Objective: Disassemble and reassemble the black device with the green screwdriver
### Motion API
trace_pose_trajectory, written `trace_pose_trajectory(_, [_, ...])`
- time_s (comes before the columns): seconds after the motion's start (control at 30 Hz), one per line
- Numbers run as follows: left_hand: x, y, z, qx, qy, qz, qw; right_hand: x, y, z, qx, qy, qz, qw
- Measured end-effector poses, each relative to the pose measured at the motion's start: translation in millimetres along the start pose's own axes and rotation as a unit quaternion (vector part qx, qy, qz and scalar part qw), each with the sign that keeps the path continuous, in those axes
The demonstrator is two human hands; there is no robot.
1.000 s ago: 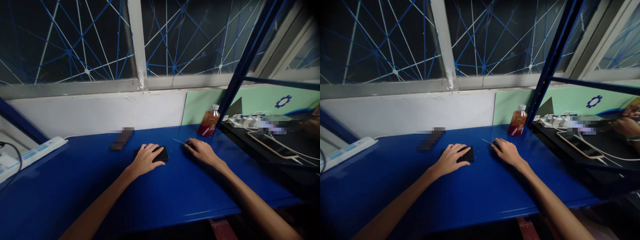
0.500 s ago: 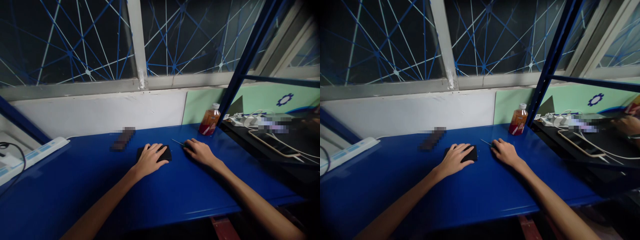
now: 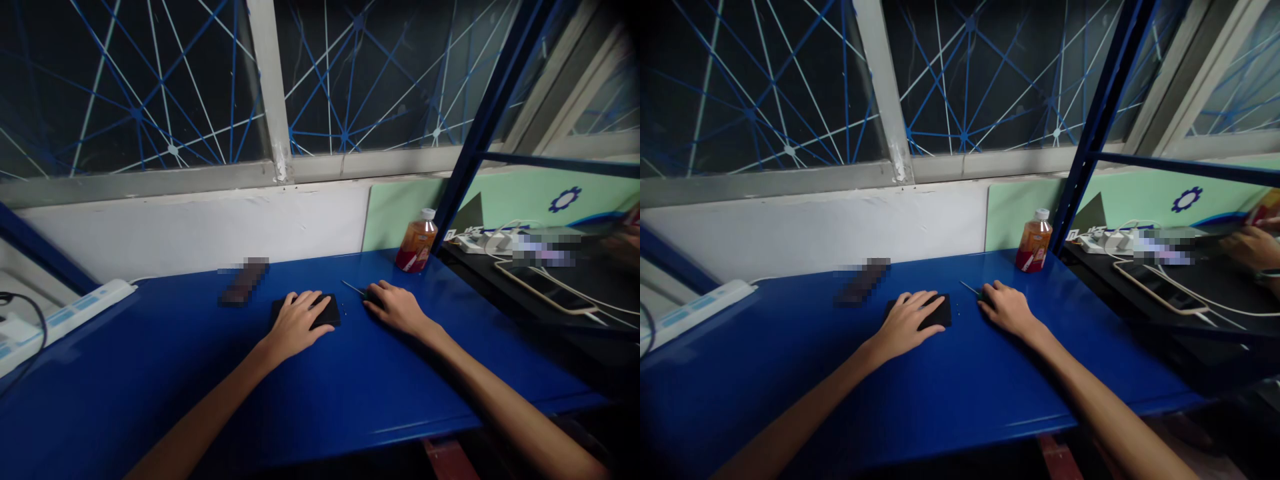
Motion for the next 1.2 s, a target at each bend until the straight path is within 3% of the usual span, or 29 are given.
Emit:
trace_pose_trajectory(0.43, [45.3,20.1,-50.0,-0.036,0.035,0.056,0.997,-0.4,3.0,-0.4,-0.028,0.002,0.021,0.999])
trace_pose_trajectory(0.6, [41.5,17.4,-45.3,-0.049,0.044,0.05,0.997,8.5,20.5,7.1,-0.082,0.017,0.008,0.996])
trace_pose_trajectory(0.77, [35.7,16.6,-37.4,-0.056,0.045,0.059,0.996,43.6,36.8,30.2,-0.102,0.116,0.02,0.988])
trace_pose_trajectory(0.97, [32.0,17.8,-40.4,-0.091,0.068,0.066,0.991,81.1,25.3,38.7,-0.078,0.195,0.062,0.976])
trace_pose_trajectory(1.2, [30.5,18.9,-42.0,-0.111,0.06,0.043,0.991,86.6,15.3,30.8,-0.074,0.233,0.063,0.968])
Point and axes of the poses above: each hand's wrist, its own z-axis towards the middle knuckle, its own y-axis out of the back of the hand, x = y × z, the point moved 5 cm from there along z, towards the middle knuckle, and after that the axes turned 12 degrees about y, right-handed, at the moved point
